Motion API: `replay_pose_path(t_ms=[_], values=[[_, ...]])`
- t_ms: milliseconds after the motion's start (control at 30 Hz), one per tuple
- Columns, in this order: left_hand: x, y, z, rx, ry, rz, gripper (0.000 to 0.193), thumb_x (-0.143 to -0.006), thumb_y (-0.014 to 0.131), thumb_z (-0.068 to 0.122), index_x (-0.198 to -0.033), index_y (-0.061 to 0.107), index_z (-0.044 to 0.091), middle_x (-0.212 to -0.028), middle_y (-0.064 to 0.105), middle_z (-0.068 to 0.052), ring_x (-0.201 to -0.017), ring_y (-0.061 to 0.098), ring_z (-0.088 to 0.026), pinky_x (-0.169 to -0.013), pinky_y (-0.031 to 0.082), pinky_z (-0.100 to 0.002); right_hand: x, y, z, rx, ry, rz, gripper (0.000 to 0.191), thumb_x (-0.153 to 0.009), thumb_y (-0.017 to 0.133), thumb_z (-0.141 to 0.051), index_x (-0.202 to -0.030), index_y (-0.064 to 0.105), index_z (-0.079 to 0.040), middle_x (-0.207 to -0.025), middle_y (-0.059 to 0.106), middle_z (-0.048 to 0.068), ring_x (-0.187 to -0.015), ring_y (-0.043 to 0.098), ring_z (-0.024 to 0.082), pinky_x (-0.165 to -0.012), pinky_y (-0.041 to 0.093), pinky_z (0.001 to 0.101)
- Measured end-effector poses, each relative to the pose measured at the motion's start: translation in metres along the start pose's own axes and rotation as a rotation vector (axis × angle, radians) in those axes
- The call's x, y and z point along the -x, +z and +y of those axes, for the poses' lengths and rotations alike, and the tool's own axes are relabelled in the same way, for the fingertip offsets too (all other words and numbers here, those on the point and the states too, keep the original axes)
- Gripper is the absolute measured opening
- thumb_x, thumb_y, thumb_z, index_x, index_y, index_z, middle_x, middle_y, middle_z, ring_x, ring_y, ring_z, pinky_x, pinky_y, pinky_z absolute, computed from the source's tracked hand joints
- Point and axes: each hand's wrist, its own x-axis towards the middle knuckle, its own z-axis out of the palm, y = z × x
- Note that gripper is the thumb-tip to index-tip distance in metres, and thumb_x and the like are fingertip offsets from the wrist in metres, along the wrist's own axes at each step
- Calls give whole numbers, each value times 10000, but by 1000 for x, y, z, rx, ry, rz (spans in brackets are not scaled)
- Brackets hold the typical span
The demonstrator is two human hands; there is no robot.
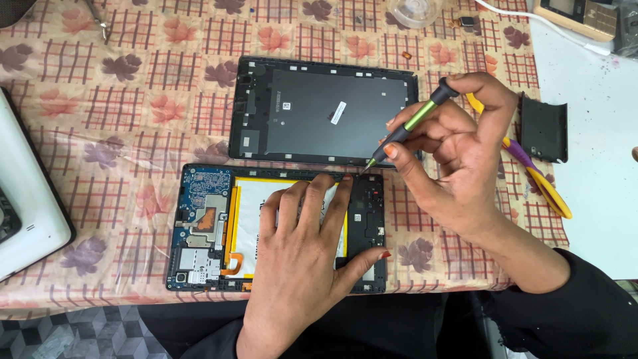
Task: The person uses a screwdriver to unscrew components inside an opened tablet, holding the device steady with one hand while working on the exposed battery and motherboard. They reposition the tablet on the work table and continue loosening screws along its edge.
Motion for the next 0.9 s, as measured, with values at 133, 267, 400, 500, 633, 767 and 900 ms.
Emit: replay_pose_path(t_ms=[133, 267, 400, 500, 633, 767, 900], values=[[-1, 0, 1, -6, -18, -30, 884, -850, 666, 633, -1416, 521, -30, -1331, 502, -165, -1123, 488, -353, -961, 390, -490, -2, -1, -2, 2, 10, -2, 708, -1005, 640, 140, -1433, 154, -148, -1202, 642, 213, -966, 712, 207, -768, 601, 241], [-5, 1, 3, -46, -9, -22, 895, -822, 667, 636, -1438, 511, 5, -1308, 499, -164, -1116, 488, -346, -972, 387, -506, 0, -1, 1, -24, 53, 3, 695, -997, 642, 124, -1416, 158, -147, -1191, 650, 212, -964, 714, 205, -754, 597, 237], [-7, 4, 4, -66, 3, 32, 853, -799, 678, 615, -1391, 546, 15, -1278, 517, -177, -1139, 501, -354, -972, 404, -516, 2, -5, 8, -110, 71, 14, 697, -1036, 667, 107, -1454, 174, -153, -1198, 659, 213, -990, 733, 225, -816, 642, 270], [-5, 4, 4, 8, -48, 127, 657, -898, 723, 479, -1349, 617, 13, -1250, 585, -141, -1121, 546, -316, -935, 444, -462, 3, -10, 14, -238, 104, -4, 676, -1069, 679, 102, -1467, 198, -157, -1165, 674, 210, -991, 762, 249, -865, 693, 312], [-2, 4, 4, 97, -86, 203, 344, -890, 771, 291, -1136, 710, 58, -1122, 652, -71, -1009, 613, -270, -843, 482, -416, 5, -12, 15, -364, 184, -47, 697, -1022, 680, 100, -1459, 207, -167, -1135, 676, 205, -949, 770, 269, -804, 702, 325], [0, 4, 5, 149, -66, 244, 175, -910, 772, 209, -1013, 721, 77, -1047, 656, -45, -892, 635, -234, -765, 497, -386, 9, -11, 11, -410, 218, -89, 739, -999, 672, 94, -1493, 202, -191, -1127, 671, 200, -959, 776, 280, -811, 716, 343], [1, 4, 5, 164, -57, 235, 111, -918, 763, 170, -965, 713, 82, -978, 652, -18, -833, 638, -208, -734, 505, -371, 9, -11, 10, -441, 171, -113, 697, -1021, 679, 86, -1456, 208, -189, -1134, 673, 206, -971, 772, 283, -832, 715, 351]])
